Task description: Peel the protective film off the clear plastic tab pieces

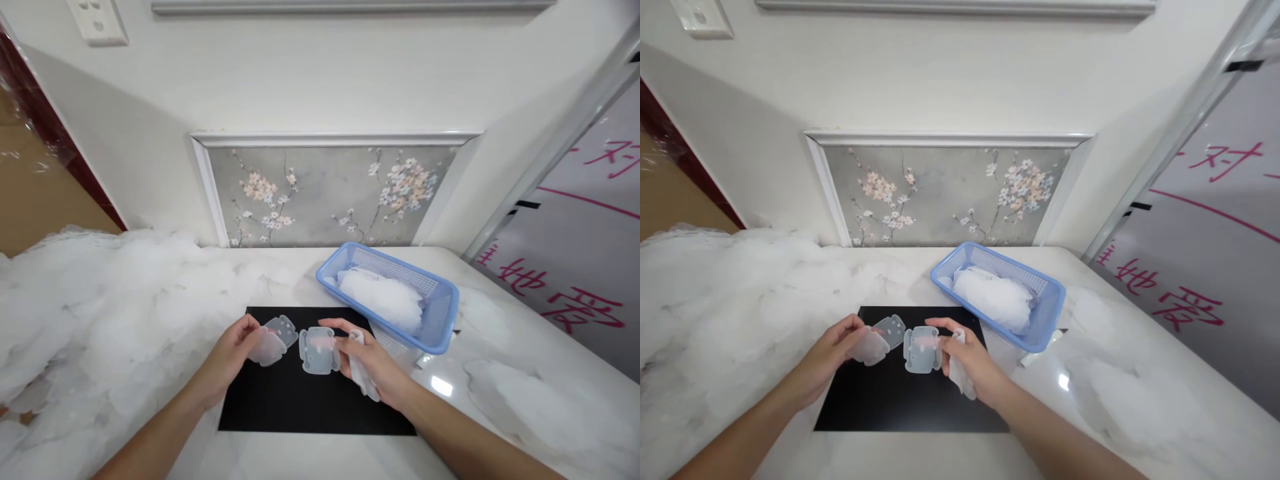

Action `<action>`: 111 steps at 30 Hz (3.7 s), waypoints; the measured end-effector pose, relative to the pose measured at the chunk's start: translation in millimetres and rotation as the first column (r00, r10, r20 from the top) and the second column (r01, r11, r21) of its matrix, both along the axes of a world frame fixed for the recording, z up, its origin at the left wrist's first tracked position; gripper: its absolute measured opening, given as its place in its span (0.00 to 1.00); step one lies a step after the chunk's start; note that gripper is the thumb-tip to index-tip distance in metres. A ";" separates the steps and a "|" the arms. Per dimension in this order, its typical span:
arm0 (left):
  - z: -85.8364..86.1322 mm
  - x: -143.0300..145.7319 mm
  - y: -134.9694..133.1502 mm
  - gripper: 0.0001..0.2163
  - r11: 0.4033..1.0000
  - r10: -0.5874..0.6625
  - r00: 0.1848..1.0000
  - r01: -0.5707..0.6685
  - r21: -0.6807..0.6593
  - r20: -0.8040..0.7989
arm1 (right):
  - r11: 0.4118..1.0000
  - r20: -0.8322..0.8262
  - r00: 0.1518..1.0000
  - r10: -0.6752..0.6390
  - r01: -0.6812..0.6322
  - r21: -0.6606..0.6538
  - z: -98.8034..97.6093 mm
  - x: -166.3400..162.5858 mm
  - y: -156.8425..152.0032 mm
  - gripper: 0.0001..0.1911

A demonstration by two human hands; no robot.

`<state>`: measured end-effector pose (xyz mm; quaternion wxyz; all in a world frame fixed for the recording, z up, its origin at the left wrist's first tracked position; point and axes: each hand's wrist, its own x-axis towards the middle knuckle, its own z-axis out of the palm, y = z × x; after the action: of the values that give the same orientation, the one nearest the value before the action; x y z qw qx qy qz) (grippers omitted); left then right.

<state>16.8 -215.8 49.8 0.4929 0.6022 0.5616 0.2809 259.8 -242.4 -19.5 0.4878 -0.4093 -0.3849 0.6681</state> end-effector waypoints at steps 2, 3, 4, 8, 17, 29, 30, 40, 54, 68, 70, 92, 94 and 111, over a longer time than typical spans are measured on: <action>-4.2 0.5 -0.1 0.15 0.988 0.036 0.982 -0.007 -0.152 0.188 | 1.000 0.002 1.000 -0.002 0.002 0.004 0.8 -0.1 -0.1 0.21; -6.2 1.2 -0.5 0.15 0.976 0.055 0.965 0.002 -0.218 0.255 | 1.000 0.007 1.000 -0.002 0.002 0.006 1.0 0.0 0.0 0.21; -7.7 2.2 -1.0 0.14 0.963 0.074 0.951 0.011 -0.271 0.301 | 1.000 0.013 1.000 -0.002 0.002 0.008 1.0 0.1 0.1 0.20; -8.6 8.0 -3.4 0.12 0.932 0.118 0.921 0.027 -0.362 0.372 | 0.999 0.048 0.999 0.011 -0.013 0.043 -0.5 0.5 0.3 0.20; -11.5 8.9 -2.7 0.19 0.882 0.073 0.853 0.187 -0.433 0.517 | 0.958 0.292 0.948 -0.124 0.038 0.284 -3.2 -3.6 -6.2 0.18; -12.3 15.3 -11.9 0.23 0.859 0.028 0.762 0.312 -0.405 0.647 | 0.517 0.666 0.580 -0.469 -0.432 0.739 -8.4 -17.0 -24.6 0.13; -11.9 16.9 -13.4 0.24 0.858 0.019 0.759 0.322 -0.401 0.651 | 0.489 0.662 0.580 -0.474 -0.452 0.746 -8.2 -17.8 -25.0 0.16; -34.5 8.7 -3.8 0.14 0.883 -0.166 0.928 0.291 0.369 -0.334 | 0.991 0.221 0.975 -0.037 0.008 0.132 -3.4 -21.4 -11.7 0.14; -26.0 6.0 5.7 0.09 0.833 -0.056 0.854 0.325 0.448 -0.517 | 0.992 -0.114 0.987 0.113 -0.118 -0.038 -2.3 -10.4 -0.5 0.17; -25.8 14.4 -2.5 0.11 0.949 0.203 0.884 -0.071 -0.308 0.421 | 0.998 0.002 1.000 -0.024 0.024 0.056 -0.2 -9.3 -5.0 0.19; -21.8 15.6 -3.9 0.10 0.925 0.208 0.854 -0.013 -0.381 0.476 | 0.983 0.139 0.988 -0.073 0.048 0.176 -1.0 -9.2 -5.6 0.20; -15.4 21.3 -17.9 0.18 0.894 0.074 0.751 0.241 -0.377 0.656 | 0.598 0.612 0.685 -0.396 -0.313 0.738 -8.3 -16.5 -23.0 0.17; -17.0 22.1 -19.2 0.19 0.902 0.044 0.780 0.238 -0.361 0.624 | 0.642 0.586 0.742 -0.326 -0.281 0.713 -5.9 -17.2 -23.8 0.09; -31.6 65.9 164.6 0.29 0.826 -0.083 0.638 0.474 0.306 -0.766 | 0.998 -0.182 0.983 0.039 -0.045 -0.033 1.5 -11.7 0.3 0.20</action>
<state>82.7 -51.2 18.1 0.1030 0.8470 0.5171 0.0674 248.1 -242.1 -18.0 0.4988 -0.3477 -0.3350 0.7197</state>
